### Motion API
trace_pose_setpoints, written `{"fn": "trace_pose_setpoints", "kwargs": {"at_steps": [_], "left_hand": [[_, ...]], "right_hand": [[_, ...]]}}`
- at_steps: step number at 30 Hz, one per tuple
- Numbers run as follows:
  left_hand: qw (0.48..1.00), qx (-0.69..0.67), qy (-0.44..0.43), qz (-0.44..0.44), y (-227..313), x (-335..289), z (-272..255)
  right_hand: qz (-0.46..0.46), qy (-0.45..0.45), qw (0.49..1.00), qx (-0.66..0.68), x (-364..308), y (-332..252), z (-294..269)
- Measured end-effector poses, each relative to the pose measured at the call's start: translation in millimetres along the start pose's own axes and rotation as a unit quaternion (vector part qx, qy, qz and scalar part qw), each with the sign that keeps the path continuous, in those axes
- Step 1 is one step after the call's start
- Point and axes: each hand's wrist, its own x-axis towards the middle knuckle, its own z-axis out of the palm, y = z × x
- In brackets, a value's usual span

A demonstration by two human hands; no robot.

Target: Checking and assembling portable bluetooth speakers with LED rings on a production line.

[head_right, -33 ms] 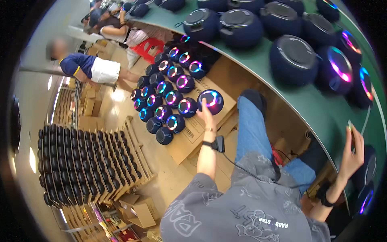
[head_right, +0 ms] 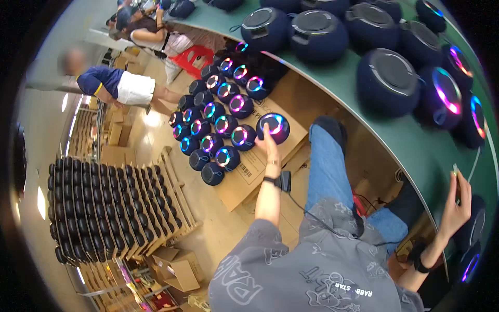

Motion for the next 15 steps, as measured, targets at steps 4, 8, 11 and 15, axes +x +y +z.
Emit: {"fn": "trace_pose_setpoints", "kwargs": {"at_steps": [4,8,11,15], "left_hand": [[0.995,0.027,0.088,0.027,-45,59,39],[0.981,0.153,0.103,0.060,-47,74,46],[0.985,0.128,0.070,0.089,-40,62,40],[0.853,0.418,-0.031,0.311,-40,42,25]], "right_hand": [[0.032,-0.020,0.999,-0.004,-1,31,-13],[0.067,-0.011,0.996,-0.065,1,32,-23],[0.093,-0.002,0.994,-0.065,3,25,-22],[0.097,-0.002,0.992,-0.078,9,19,-17]]}}
